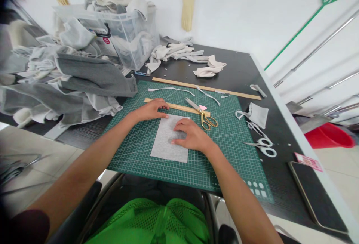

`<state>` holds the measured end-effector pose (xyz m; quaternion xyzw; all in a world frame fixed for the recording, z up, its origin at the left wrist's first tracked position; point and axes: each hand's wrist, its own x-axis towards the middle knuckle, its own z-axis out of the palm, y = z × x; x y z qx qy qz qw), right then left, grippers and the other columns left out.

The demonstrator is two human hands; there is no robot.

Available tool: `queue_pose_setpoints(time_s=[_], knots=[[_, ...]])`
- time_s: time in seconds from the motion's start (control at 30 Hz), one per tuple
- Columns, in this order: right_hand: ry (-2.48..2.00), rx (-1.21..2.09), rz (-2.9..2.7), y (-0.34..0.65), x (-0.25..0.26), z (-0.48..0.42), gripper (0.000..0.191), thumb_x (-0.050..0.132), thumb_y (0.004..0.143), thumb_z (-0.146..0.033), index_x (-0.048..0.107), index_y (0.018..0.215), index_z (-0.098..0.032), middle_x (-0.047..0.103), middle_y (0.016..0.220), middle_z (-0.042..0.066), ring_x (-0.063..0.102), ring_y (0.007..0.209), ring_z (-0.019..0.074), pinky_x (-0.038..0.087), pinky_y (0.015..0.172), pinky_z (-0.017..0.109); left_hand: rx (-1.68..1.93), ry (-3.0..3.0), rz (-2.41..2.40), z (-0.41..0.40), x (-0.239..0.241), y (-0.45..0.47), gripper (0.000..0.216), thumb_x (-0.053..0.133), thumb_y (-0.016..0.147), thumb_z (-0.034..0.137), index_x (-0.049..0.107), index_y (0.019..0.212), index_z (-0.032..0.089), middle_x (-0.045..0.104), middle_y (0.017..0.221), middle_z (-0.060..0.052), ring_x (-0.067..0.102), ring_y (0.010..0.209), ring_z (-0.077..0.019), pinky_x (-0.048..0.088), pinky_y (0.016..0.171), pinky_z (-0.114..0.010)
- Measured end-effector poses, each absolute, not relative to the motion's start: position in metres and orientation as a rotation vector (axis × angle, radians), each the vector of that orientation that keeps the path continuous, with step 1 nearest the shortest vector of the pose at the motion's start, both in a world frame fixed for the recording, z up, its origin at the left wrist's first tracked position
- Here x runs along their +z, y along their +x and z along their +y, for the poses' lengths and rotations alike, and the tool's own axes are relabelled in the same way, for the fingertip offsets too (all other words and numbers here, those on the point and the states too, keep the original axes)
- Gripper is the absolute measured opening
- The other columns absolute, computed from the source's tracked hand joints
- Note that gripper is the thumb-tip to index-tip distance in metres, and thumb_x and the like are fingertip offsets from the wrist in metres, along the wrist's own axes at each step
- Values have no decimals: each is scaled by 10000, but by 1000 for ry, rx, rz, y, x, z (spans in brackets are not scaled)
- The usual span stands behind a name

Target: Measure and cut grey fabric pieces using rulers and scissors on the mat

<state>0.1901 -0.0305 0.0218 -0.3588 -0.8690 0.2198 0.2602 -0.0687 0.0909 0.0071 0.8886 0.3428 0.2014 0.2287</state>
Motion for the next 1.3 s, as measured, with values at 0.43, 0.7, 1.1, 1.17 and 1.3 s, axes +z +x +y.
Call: queue_pose_setpoints(time_s=[0.43,0.7,1.1,1.17,1.3], knots=[[-1367,232,-2114,227,18,-9,187,543,974,-238,728,945,-223,749,989,75,679,967,256,522,861,386,635,2230,982,92,15,-71,146,620,876,240,717,977,200,676,928,-22,628,810,-156,505,788,-315],[-1559,38,-2142,223,10,-8,217,545,980,-213,762,981,-223,758,1028,104,677,993,291,516,893,429,633,2246,965,95,13,-74,151,602,898,262,735,943,206,675,925,-23,619,805,-155,487,756,-303],[-1617,-16,-2101,218,10,-11,245,531,991,-224,772,1018,-192,747,1010,93,666,980,264,492,861,368,636,2298,954,98,0,-71,67,678,818,226,694,876,198,599,941,-12,583,859,-163,463,786,-303],[-1649,-26,-2092,217,10,-12,243,533,988,-225,773,1003,-193,747,1000,92,667,972,266,486,859,367,628,2304,953,97,0,-70,60,658,833,223,689,878,198,593,940,-11,578,849,-160,458,772,-299],[-1661,-7,-2058,215,9,-12,248,519,987,-205,764,1019,-183,746,1014,100,669,966,262,487,865,364,610,2317,946,95,4,-70,126,578,905,248,686,866,195,588,932,-15,569,813,-153,448,750,-300]])
